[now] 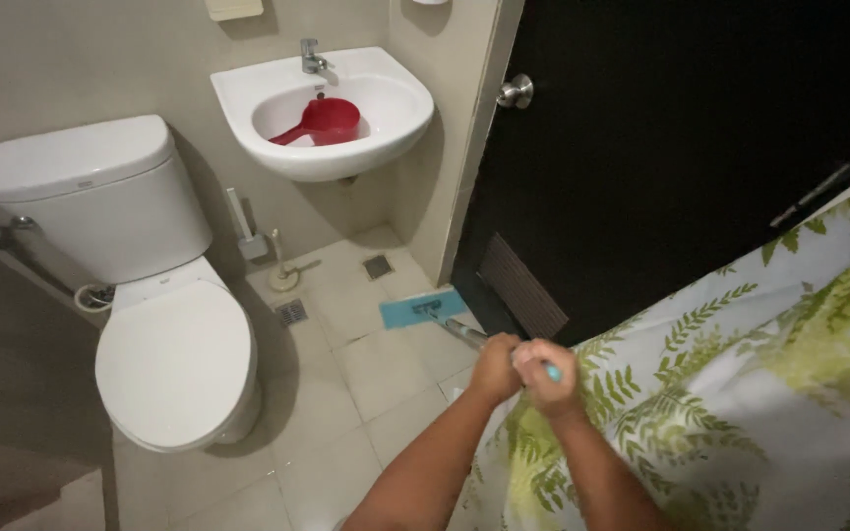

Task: The person mops the tiled bathroom floor using a blue flat mop. They move the mop back and forth across the floor, cleaning around a red bucket, a small step stool, a toilet, and a sink. The person also rinses the mop head under the shower faucet before continuing to mop.

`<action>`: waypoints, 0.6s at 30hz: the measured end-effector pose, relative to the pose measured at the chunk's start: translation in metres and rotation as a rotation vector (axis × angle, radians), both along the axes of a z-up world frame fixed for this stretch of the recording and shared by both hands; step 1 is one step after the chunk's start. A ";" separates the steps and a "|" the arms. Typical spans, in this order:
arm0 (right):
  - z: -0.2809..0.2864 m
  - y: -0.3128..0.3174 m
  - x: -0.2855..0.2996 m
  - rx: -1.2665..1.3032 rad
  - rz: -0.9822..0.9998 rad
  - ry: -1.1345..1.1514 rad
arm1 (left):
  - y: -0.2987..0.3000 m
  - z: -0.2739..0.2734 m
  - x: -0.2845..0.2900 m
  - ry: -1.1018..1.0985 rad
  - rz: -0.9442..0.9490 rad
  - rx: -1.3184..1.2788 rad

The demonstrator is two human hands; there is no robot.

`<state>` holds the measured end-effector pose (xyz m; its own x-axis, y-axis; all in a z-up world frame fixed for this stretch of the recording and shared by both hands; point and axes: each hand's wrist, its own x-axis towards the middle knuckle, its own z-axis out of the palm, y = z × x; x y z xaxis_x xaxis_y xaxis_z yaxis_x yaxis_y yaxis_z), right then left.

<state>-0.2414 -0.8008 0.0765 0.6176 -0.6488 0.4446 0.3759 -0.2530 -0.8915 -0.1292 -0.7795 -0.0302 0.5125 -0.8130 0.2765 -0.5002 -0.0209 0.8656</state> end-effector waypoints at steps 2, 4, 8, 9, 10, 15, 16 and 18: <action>-0.014 -0.003 0.000 -0.047 0.037 -0.012 | 0.010 0.012 0.001 -0.047 0.016 0.137; -0.018 -0.001 0.001 -0.093 0.073 -0.025 | 0.014 0.018 0.004 -0.093 0.033 0.276; -0.010 0.011 0.001 -0.119 0.085 0.086 | 0.026 0.023 0.010 -0.216 0.027 0.330; -0.008 0.012 0.003 -0.189 0.118 0.086 | 0.030 0.028 0.012 -0.212 -0.018 0.400; -0.004 0.017 0.004 -0.188 0.127 0.082 | 0.032 0.015 0.012 -0.213 -0.008 0.403; 0.010 0.031 0.004 -0.277 0.167 -0.015 | 0.060 0.071 0.006 -0.182 -0.034 0.476; 0.010 0.031 0.005 -0.276 0.173 -0.018 | 0.061 0.073 0.007 -0.183 -0.028 0.478; 0.009 0.030 0.008 -0.229 0.161 -0.017 | 0.063 0.077 0.008 -0.154 0.007 0.450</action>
